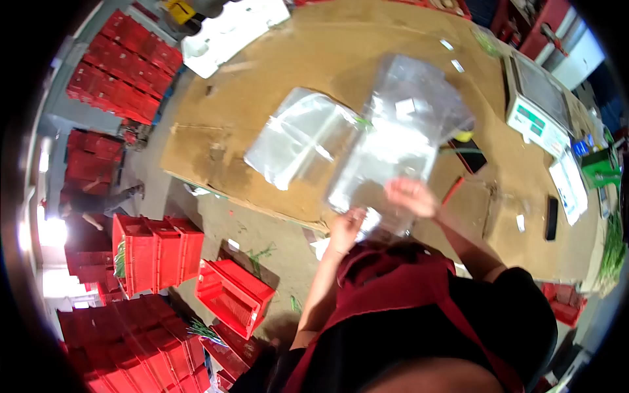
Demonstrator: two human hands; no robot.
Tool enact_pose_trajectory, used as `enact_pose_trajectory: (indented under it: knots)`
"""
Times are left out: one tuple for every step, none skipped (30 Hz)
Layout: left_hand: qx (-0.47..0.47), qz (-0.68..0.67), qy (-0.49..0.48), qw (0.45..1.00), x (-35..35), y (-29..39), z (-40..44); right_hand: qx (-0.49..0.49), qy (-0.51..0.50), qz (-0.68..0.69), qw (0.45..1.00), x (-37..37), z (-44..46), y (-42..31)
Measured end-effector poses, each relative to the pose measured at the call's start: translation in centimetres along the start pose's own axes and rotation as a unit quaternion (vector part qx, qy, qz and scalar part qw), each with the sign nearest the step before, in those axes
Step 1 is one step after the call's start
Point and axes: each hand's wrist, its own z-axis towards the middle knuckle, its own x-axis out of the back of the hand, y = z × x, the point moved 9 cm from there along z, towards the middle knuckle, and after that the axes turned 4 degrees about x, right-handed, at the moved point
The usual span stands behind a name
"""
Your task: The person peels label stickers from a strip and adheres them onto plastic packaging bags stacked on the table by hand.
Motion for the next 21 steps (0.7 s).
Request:
enact_pose_trajectory:
  knots:
    - [-0.065,-0.030,-0.020,0.997,-1.0,-0.1,0.0,0.059,-0.111,-0.039,0.991,-2.8,0.1,2.1]
    - [-0.038,-0.028,-0.051,0.998,-1.6,0.0,0.0,-0.068,-0.135,-0.039,0.988,-4.4,-0.3,4.3]
    - [-0.011,-0.026,-0.080,0.996,-1.8,0.0,0.0,-0.028,-0.115,-0.039,0.992,-4.8,0.0,5.6]
    - [-0.025,-0.036,-0.090,0.995,-1.6,0.0,0.3,-0.037,-0.107,-0.003,0.994,-4.9,0.2,7.3]
    - [-0.035,-0.046,-0.103,0.993,-1.5,-0.4,0.3,-0.047,-0.110,-0.076,0.990,-5.1,0.4,6.2]
    - [-0.028,-0.072,-0.096,0.992,-1.4,-1.0,0.3,-0.060,-0.101,-0.009,0.993,-5.8,0.3,4.9]
    - [-0.018,-0.101,-0.091,0.991,-1.2,-1.7,0.2,-0.068,-0.110,0.041,0.991,-6.0,0.4,4.9]
    - [-0.024,-0.085,-0.083,0.993,-0.8,-1.0,0.1,-0.054,-0.109,0.021,0.992,-6.0,0.7,4.7]
    - [0.002,-0.074,-0.077,0.994,-1.0,-2.3,0.3,-0.041,-0.107,0.000,0.993,-5.8,0.9,4.6]
    - [0.005,-0.071,-0.053,0.996,-0.8,-2.4,0.3,-0.025,-0.097,-0.015,0.995,-5.3,1.2,4.9]
    - [0.008,-0.069,-0.031,0.997,-0.4,-2.2,0.4,-0.021,-0.101,-0.017,0.994,-5.4,1.3,4.9]
    - [0.005,-0.068,-0.027,0.997,-0.4,-1.7,0.5,-0.008,-0.087,-0.040,0.995,-5.1,1.6,4.7]
    - [0.028,-0.005,0.003,1.000,0.0,-1.6,0.6,0.005,-0.072,-0.063,0.995,-4.8,2.0,4.2]
    - [0.052,0.056,0.034,0.996,0.5,-1.5,0.6,0.036,-0.026,-0.212,0.976,-3.9,2.3,2.3]
    - [0.048,0.056,0.038,0.997,0.8,-1.2,0.7,0.041,-0.028,-0.215,0.975,-3.5,2.8,2.5]
    - [0.069,0.095,0.021,0.993,0.9,-1.4,0.7,0.114,0.026,-0.327,0.938,-2.1,3.4,1.9]
    - [0.091,0.133,0.004,0.987,0.8,-1.8,0.6,0.184,0.080,-0.433,0.879,-0.7,3.6,1.2]
    - [0.056,0.082,0.005,0.995,0.6,-2.6,0.4,0.148,0.032,-0.571,0.807,0.1,4.3,2.6]
    - [0.014,0.040,0.010,0.999,0.4,-3.0,0.2,0.152,0.033,-0.572,0.805,1.0,4.2,3.0]
    - [0.012,0.030,0.014,0.999,0.6,-2.1,-0.5,0.119,0.077,-0.587,0.797,2.4,4.0,3.3]
    - [0.009,0.020,0.018,1.000,0.9,-1.2,-1.0,0.087,0.121,-0.599,0.786,3.6,4.1,3.1]
